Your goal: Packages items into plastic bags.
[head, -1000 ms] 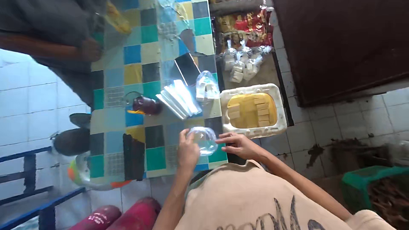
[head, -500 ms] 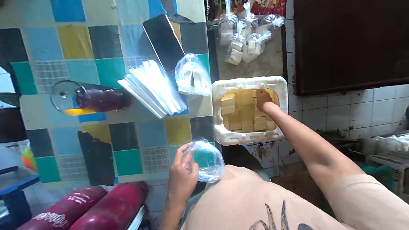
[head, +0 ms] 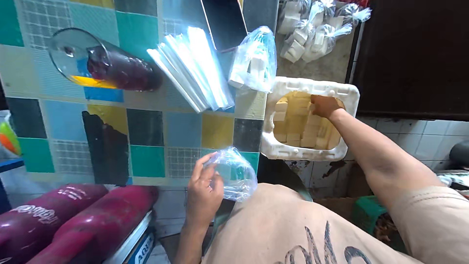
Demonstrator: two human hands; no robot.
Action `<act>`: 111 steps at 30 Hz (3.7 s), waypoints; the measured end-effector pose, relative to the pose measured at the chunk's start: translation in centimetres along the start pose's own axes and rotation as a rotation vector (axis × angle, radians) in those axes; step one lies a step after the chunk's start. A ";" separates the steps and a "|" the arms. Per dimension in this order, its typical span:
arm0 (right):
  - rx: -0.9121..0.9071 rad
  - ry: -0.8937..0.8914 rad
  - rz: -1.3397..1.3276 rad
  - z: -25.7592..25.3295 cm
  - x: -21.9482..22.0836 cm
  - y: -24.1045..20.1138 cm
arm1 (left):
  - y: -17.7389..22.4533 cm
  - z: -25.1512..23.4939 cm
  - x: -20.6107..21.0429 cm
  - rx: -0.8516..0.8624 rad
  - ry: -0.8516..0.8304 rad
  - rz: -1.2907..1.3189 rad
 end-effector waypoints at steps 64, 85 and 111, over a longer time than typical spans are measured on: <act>-0.479 0.542 -1.361 24.0 3.1 -19.3 | 8.1 -5.0 1.6 0.182 -0.430 -0.209; -0.513 0.373 -1.762 27.0 1.8 -19.4 | 6.3 -2.4 -2.9 0.211 -0.086 0.396; -0.482 0.293 -1.010 29.1 -1.2 -22.7 | 5.2 -1.9 2.4 -0.261 -0.514 1.612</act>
Point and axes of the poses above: each hand's wrist, its own z-axis away from the middle knuckle, its own x-axis out of the palm, y = z × x, the point moved 3 cm from there along -z, towards the middle knuckle, and after that the axes turned 4 degrees about -z, right-handed, at the moved point
